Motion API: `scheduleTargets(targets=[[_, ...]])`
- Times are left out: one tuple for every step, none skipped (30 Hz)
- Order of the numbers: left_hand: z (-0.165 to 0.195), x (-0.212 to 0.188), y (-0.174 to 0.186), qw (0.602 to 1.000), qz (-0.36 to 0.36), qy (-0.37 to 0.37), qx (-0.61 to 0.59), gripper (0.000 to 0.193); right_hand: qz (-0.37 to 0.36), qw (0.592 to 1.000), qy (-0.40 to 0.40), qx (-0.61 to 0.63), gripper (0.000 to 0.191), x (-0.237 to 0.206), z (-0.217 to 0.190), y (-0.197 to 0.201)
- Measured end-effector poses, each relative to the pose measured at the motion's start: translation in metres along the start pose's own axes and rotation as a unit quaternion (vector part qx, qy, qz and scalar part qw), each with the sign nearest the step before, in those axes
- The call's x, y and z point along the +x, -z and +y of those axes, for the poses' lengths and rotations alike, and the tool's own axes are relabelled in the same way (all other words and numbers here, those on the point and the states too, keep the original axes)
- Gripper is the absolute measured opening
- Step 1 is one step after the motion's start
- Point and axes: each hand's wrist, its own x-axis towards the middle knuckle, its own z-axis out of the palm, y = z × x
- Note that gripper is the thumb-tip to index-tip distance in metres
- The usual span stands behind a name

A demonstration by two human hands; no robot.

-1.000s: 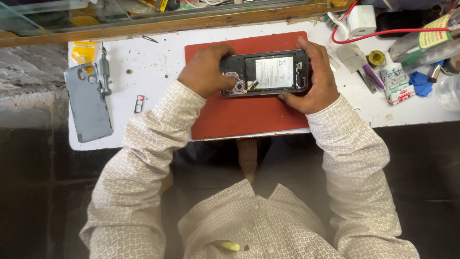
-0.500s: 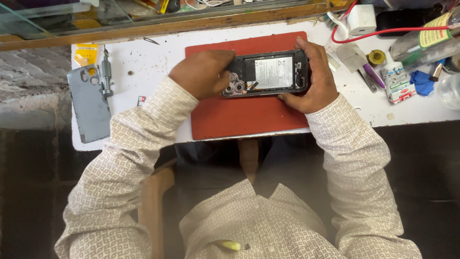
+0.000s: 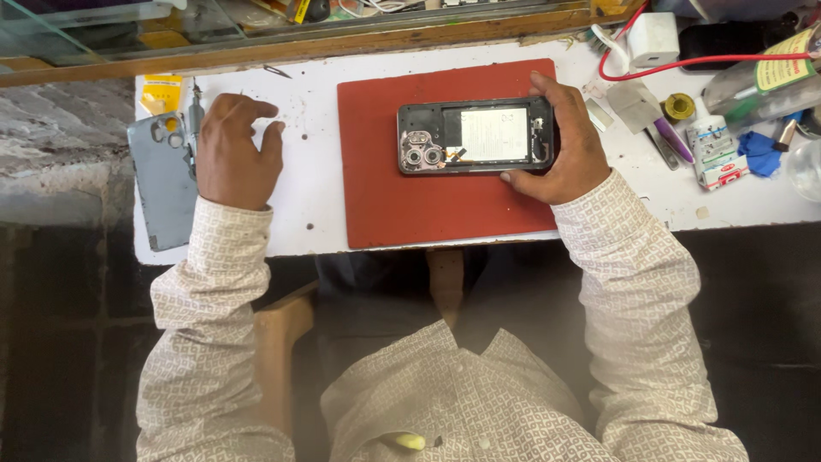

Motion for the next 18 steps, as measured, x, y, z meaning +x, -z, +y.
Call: scheduleTargets(targets=[[-0.004, -0.002, 0.003, 1.000, -0.008, 0.019, 0.007, 0.014, -0.001, 1.000, 0.001, -0.003, 0.107, 0.000, -0.001, 0.000], [-0.007, -0.002, 0.002, 1.000, 0.009, -0.009, 0.026, 0.015, -0.002, 1.000, 0.001, -0.005, 0.106, 0.000, -0.001, 0.001], [-0.009, 0.000, 0.000, 0.998, 0.026, -0.038, 0.044, 0.017, -0.002, 1.000, 0.002, -0.008, 0.105, 0.000, -0.002, 0.001], [-0.011, 0.001, -0.002, 0.995, 0.043, -0.067, 0.062, 0.019, -0.001, 1.000, 0.005, -0.006, 0.105, 0.000, -0.003, 0.001], [-0.013, 0.003, -0.003, 0.995, 0.044, -0.062, 0.062, 0.019, 0.000, 1.000, 0.007, -0.004, 0.104, 0.001, -0.004, 0.001], [-0.013, 0.004, -0.005, 0.995, 0.045, -0.057, 0.062, 0.019, 0.001, 1.000, 0.010, -0.003, 0.103, 0.001, -0.004, 0.001], [-0.014, 0.005, -0.007, 0.996, 0.047, -0.052, 0.062, 0.019, 0.000, 1.000, 0.009, 0.001, 0.102, 0.001, -0.005, 0.000], [-0.015, 0.005, -0.007, 0.996, 0.048, -0.047, 0.058, 0.018, -0.002, 1.000, 0.008, 0.005, 0.102, 0.001, -0.005, 0.000], [-0.015, 0.003, -0.007, 0.997, 0.048, -0.041, 0.053, 0.016, -0.003, 1.000, 0.006, 0.009, 0.101, 0.001, -0.006, 0.000], [-0.015, 0.001, -0.006, 0.997, 0.048, -0.035, 0.048, 0.015, -0.004, 1.000, 0.005, 0.008, 0.101, 0.001, -0.005, 0.000], [-0.015, -0.001, -0.006, 0.998, 0.045, -0.023, 0.030, 0.013, -0.005, 1.000, 0.005, 0.007, 0.101, 0.001, -0.005, 0.000], [-0.014, -0.004, -0.004, 0.999, 0.042, -0.011, 0.012, 0.012, -0.006, 1.000, 0.005, 0.007, 0.101, 0.002, -0.005, 0.000], [-0.012, -0.008, -0.002, 0.999, 0.039, 0.001, -0.005, 0.010, -0.008, 1.000, 0.006, 0.013, 0.100, 0.002, -0.004, 0.000], [-0.011, -0.013, -0.001, 0.999, 0.024, 0.010, -0.042, 0.015, -0.010, 1.000, 0.006, 0.020, 0.100, 0.001, -0.004, 0.000], [-0.008, -0.018, 0.000, 0.997, 0.010, 0.017, -0.079, 0.021, -0.011, 1.000, 0.006, 0.026, 0.099, 0.001, -0.003, 0.001], [-0.004, -0.023, 0.000, 0.993, -0.005, 0.025, -0.116, 0.026, -0.013, 0.999, -0.001, 0.043, 0.100, 0.000, -0.003, 0.001], [0.001, -0.027, -0.003, 0.991, -0.013, 0.013, -0.130, 0.032, -0.016, 0.998, -0.009, 0.061, 0.101, -0.001, -0.002, 0.001], [0.008, -0.032, -0.007, 0.989, -0.022, 0.002, -0.143, 0.037, -0.019, 0.997, -0.016, 0.078, 0.103, -0.003, -0.002, 0.001]])
